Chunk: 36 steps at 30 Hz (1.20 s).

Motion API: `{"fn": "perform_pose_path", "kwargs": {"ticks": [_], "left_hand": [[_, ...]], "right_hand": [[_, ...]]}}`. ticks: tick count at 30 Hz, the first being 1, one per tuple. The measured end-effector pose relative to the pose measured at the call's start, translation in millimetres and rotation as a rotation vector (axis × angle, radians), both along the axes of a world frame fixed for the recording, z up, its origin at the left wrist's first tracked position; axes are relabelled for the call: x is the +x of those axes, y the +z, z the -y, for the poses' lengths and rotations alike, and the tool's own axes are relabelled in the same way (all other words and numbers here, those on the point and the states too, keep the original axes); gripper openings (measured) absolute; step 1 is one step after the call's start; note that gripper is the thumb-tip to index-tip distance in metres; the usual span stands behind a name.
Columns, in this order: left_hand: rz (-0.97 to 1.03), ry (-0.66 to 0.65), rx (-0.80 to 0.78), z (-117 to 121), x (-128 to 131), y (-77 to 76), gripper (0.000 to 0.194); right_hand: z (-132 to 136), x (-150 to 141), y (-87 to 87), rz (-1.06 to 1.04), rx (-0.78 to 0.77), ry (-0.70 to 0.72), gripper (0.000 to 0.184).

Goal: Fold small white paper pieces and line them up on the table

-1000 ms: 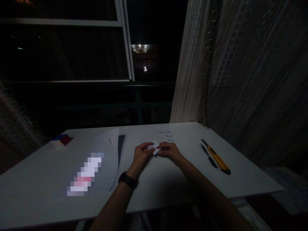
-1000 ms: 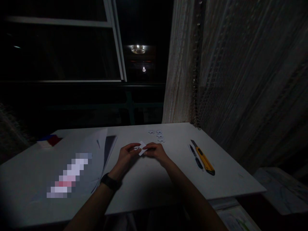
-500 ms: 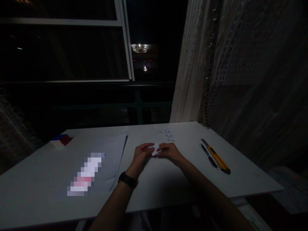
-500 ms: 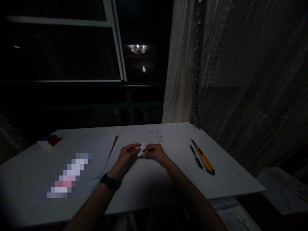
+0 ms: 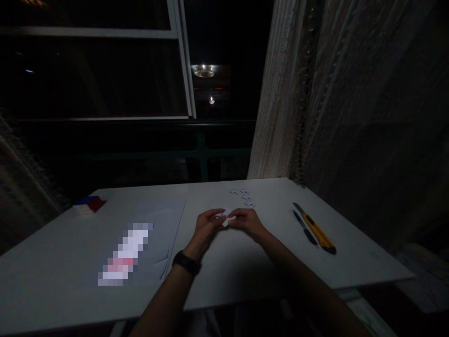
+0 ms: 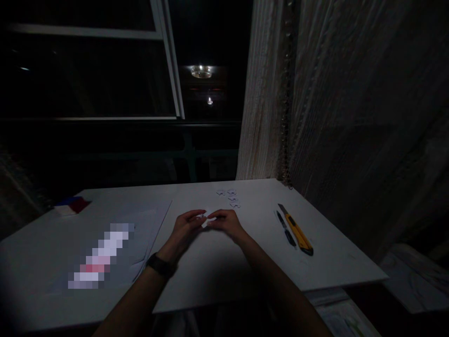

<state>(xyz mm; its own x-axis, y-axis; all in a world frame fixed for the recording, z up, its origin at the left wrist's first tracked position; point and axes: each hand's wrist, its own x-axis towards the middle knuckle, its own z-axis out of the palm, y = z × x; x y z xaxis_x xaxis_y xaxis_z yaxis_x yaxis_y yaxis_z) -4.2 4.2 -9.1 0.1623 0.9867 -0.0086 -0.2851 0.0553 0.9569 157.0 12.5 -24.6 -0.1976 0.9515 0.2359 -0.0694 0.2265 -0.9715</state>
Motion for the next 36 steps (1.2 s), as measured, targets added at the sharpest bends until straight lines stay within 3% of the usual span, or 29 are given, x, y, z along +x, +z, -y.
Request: {"fn": "perform_pose_path", "kwargs": {"ticks": [19,30,36], "left_hand": [[0.031,0.009,-0.049,-0.1,-0.5,0.5,0.039],[-0.026,0.028,0.028,-1.7,1.3,-2.3,0.039],[-0.069,0.057,0.059,0.5,2.9,0.0,0.040]], "right_hand": [[1.0,1.3,-0.8,-0.079,-0.094,0.035,0.031],[-4.7,5.4,-4.8,-0.045,-0.041,0.010,0.026],[-2.8,5.1,-1.7,-0.063,-0.115,0.029,0.026]]}}
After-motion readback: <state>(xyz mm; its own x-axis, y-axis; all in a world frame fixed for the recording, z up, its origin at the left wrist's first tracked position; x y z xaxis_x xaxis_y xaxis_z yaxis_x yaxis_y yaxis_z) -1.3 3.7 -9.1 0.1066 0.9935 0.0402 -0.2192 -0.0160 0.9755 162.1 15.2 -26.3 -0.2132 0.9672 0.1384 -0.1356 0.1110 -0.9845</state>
